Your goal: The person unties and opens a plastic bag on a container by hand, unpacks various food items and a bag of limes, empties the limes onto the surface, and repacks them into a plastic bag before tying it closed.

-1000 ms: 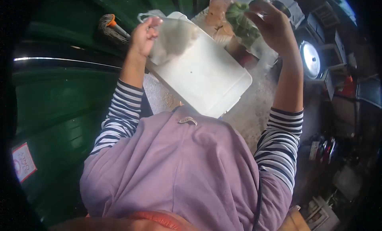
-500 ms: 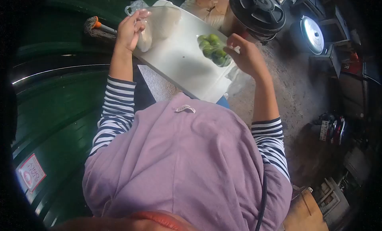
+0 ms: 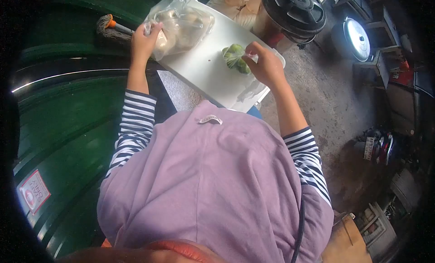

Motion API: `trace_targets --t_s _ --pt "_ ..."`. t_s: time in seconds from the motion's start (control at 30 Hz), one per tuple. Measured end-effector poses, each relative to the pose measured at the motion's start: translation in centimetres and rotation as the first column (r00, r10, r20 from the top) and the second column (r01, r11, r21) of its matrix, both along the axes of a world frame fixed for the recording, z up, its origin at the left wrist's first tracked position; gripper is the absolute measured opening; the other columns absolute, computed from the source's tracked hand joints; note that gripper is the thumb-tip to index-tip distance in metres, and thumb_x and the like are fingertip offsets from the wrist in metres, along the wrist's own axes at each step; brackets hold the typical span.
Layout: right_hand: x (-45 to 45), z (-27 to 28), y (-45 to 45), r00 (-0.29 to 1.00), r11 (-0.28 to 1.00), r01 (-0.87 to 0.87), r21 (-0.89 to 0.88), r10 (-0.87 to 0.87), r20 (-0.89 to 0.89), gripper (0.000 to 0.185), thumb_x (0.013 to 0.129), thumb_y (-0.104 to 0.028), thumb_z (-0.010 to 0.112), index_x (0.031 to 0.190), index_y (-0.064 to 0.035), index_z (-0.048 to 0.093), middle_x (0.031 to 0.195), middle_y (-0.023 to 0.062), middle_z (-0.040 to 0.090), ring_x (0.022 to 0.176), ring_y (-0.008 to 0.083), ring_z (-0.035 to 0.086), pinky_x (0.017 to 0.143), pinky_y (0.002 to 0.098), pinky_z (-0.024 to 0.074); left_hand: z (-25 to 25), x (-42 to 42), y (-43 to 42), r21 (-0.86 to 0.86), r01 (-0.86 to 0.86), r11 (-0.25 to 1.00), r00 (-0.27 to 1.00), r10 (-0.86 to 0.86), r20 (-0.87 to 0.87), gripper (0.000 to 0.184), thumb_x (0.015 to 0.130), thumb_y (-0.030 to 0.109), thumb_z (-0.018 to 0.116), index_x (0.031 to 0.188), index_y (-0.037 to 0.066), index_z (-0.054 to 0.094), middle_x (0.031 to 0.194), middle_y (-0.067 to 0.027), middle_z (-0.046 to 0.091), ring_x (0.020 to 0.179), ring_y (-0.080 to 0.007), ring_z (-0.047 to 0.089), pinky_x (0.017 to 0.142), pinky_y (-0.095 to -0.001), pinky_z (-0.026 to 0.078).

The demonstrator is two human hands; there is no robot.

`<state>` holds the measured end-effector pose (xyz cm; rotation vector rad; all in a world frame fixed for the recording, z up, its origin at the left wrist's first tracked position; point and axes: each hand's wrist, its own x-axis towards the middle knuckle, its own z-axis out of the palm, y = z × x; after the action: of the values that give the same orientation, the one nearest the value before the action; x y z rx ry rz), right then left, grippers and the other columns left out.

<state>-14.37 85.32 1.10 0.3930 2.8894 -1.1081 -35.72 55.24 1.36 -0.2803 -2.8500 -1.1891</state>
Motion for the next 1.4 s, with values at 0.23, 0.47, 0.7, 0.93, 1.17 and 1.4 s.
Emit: trace_targets --t_s 0.23,0.47,0.7,0.93,1.17,1.4 --pt "1.0 -0.2 -0.3 0.999 1.0 -0.023 -0.019 0.022 -0.048 0.024 0.085 -0.022 0.073 0.103 -0.0102 0.062 0.097 0.0088 0.069 0.091 0.0265 0.067 0.078 0.0364 0.0506 -6.2 2.5 -3.8 0.253 -0.057 0.966 0.979 0.004 0.206 0.046 0.085 0.044 0.075 0.097 -0.001 0.07 0.089 -0.0106 0.073 0.081 -0.0169 0.068 0.076 -0.0318 0.052" --pt "0.9 -0.3 -0.7 0.997 0.998 -0.059 0.024 0.06 -0.041 0.023 0.085 -0.022 0.072 0.103 -0.0114 0.062 0.099 0.006 0.071 0.093 0.028 0.069 0.076 0.0373 0.0516 -6.3 5.4 -3.2 0.523 -0.275 0.807 0.813 -0.096 0.575 0.056 0.085 0.04 0.076 0.117 -0.002 0.059 0.104 -0.0094 0.067 0.103 -0.0167 0.061 0.094 -0.0312 0.044" --pt "1.5 -0.3 -1.0 0.997 0.997 -0.075 0.028 0.076 -0.03 0.024 0.084 -0.022 0.073 0.103 -0.0119 0.063 0.1 0.0064 0.071 0.096 0.0274 0.068 0.079 0.037 0.0518 -10.7 7.4 -2.6 0.442 -0.334 0.832 0.943 0.293 0.16 0.082 0.08 0.034 0.079 0.132 -0.008 0.032 0.127 -0.0234 0.045 0.117 -0.0332 0.049 0.103 -0.0426 0.038" --pt "2.3 0.2 -1.5 0.998 0.998 -0.057 0.017 0.057 0.002 0.024 0.084 -0.022 0.072 0.103 -0.0119 0.063 0.102 0.0063 0.071 0.098 0.0271 0.068 0.081 0.0368 0.0519 -14.3 13.0 -1.1 0.22 -0.304 0.927 0.899 0.356 -0.255 0.082 0.081 0.023 0.071 0.138 -0.005 0.02 0.138 -0.0305 0.024 0.129 -0.0422 0.03 0.112 -0.0537 0.023" --pt "2.8 -0.4 -1.6 0.996 0.996 -0.09 0.018 0.09 0.021 0.024 0.084 -0.023 0.072 0.105 -0.0129 0.065 0.104 0.0058 0.072 0.099 0.0279 0.068 0.081 0.0377 0.052 -17.8 16.5 5.1 -0.135 0.503 0.854 0.834 -0.521 -0.185 0.066 0.091 0.033 0.062 0.143 0.001 0.037 0.15 -0.0213 0.035 0.141 -0.0373 0.029 0.115 -0.0539 0.019" --pt "3.5 -0.2 -1.9 0.995 0.994 -0.095 0.056 0.094 0.028 0.025 0.084 -0.023 0.072 0.104 -0.0129 0.065 0.104 0.005 0.072 0.098 0.0274 0.068 0.081 0.0373 0.0525 -17.5 19.2 1.5 -0.457 0.215 0.863 0.965 -0.261 -0.039 0.068 0.095 0.048 0.051 0.144 0.003 0.043 0.152 -0.0206 0.038 0.145 -0.0352 0.028 0.119 -0.051 0.017"
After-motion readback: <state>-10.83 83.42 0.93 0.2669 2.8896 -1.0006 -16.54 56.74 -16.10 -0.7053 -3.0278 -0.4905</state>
